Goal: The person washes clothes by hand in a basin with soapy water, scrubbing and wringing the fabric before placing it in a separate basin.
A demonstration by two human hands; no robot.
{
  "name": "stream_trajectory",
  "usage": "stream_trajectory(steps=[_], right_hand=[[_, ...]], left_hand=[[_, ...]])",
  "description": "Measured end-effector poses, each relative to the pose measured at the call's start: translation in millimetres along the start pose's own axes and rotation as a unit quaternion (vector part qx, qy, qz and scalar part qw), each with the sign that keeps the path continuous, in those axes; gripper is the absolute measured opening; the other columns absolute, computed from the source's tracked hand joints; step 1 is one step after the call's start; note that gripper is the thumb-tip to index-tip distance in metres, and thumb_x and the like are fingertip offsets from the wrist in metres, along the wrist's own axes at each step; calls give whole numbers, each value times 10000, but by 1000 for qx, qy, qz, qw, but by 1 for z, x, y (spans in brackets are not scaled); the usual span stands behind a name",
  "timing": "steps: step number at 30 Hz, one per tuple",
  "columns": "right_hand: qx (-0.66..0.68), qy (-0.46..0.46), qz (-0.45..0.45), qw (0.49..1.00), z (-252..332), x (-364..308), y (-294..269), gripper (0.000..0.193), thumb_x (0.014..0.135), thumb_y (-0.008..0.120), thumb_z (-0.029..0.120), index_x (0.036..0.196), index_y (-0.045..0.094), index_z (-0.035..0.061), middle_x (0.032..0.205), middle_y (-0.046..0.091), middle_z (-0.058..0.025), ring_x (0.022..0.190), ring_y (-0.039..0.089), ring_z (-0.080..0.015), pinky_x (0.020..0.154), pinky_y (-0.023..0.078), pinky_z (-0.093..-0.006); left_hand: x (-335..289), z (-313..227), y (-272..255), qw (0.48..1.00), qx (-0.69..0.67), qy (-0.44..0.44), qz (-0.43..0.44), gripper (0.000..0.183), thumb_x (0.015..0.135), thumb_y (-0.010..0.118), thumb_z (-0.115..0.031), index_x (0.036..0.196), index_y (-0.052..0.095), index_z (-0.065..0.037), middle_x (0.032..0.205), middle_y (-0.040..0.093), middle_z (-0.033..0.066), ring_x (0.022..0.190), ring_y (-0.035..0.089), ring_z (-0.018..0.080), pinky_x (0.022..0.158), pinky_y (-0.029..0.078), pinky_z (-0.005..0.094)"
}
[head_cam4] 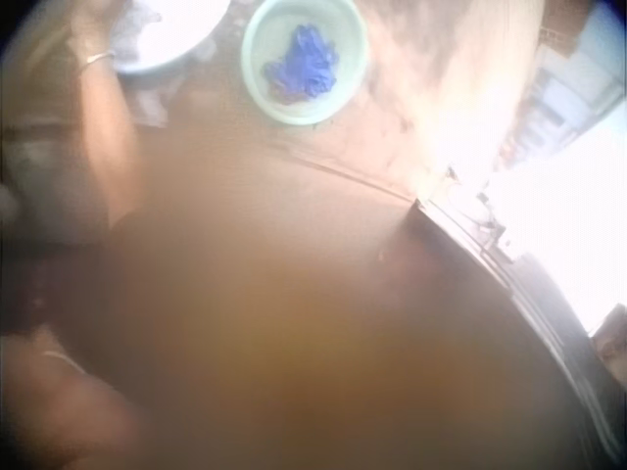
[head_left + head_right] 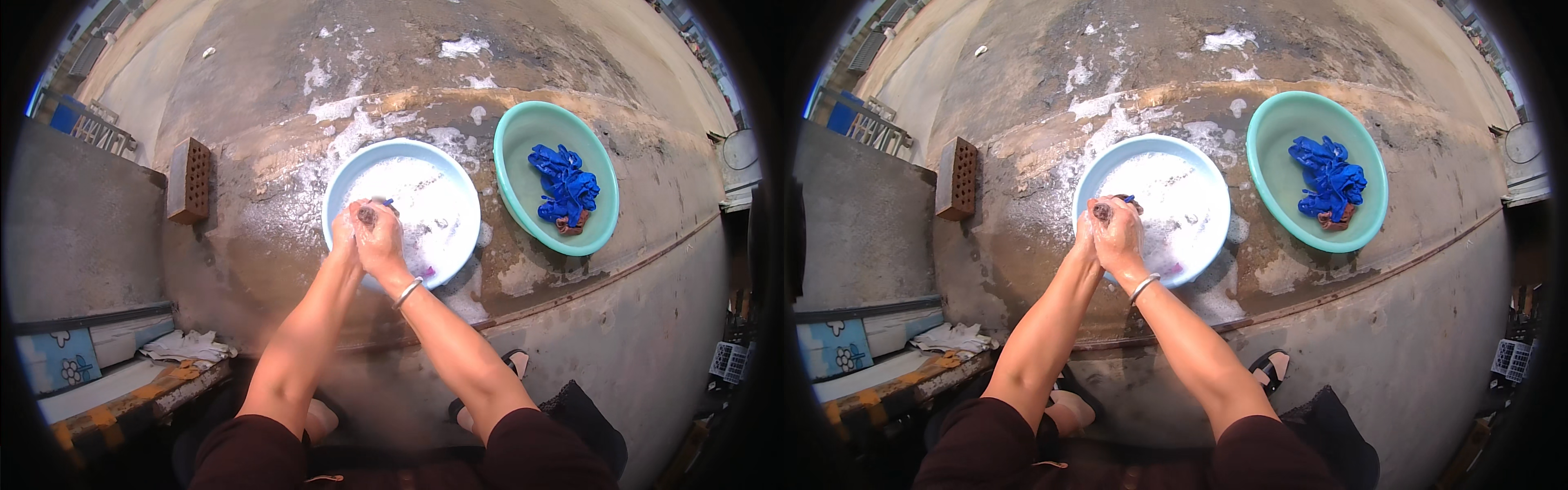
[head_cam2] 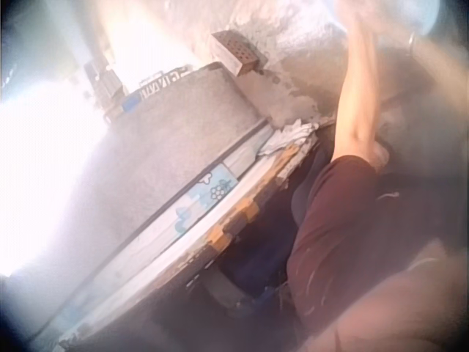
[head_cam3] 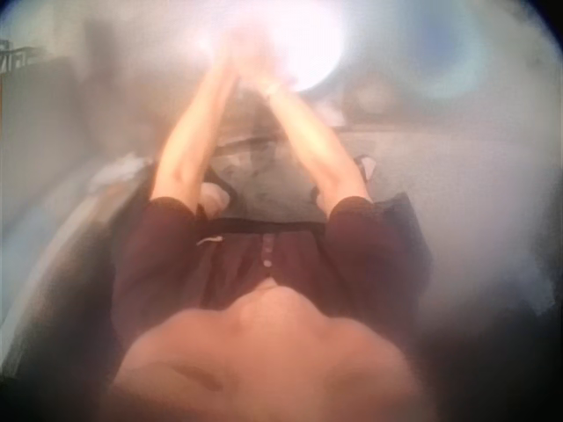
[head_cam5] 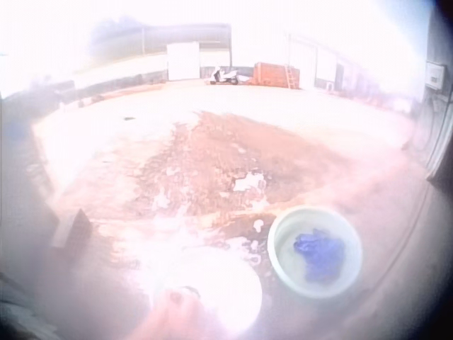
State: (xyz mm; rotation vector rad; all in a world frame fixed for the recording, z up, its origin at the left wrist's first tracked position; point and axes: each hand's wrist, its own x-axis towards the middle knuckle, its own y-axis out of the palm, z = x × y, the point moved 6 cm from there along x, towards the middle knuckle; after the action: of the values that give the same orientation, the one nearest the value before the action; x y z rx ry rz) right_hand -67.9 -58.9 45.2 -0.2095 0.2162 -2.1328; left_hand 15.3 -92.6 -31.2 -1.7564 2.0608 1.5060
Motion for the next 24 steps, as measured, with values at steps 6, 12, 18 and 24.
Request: stream_trajectory(steps=[6,12,18,24], right_hand=[[-41,130,11,991,-33,15,-18,386,906,586,365,809,654,-2,767,634,-250,780,622,-435,698,461,-478],[44,153,34,987,-54,27,-12,395,934,592,331,779,598,-32,686,606,-133,599,566,-234,593,434,-382],[476,196,191,836,-65,16,-25,721,711,772,559,1213,549,92,1198,544,-30,1068,509,-141,908,440,-312],[274,52,256,926,-14,27,-38,238,790,755,83,986,628,36,984,665,-66,1018,621,-187,925,478,-323]], left_hand=[[-5,25,0,996,39,-3,-86,135,886,554,-93,956,620,1,883,621,92,756,607,188,672,500,321],[-5,30,-2,991,62,15,-118,149,935,505,-160,950,591,-39,895,610,75,779,602,194,700,504,373],[-13,18,33,993,-6,-109,33,269,955,444,-258,1072,593,-67,1038,646,102,974,636,235,887,520,405],[-30,19,39,974,2,-166,156,512,974,389,-555,1198,538,-119,1176,600,85,1046,614,240,881,526,467]])
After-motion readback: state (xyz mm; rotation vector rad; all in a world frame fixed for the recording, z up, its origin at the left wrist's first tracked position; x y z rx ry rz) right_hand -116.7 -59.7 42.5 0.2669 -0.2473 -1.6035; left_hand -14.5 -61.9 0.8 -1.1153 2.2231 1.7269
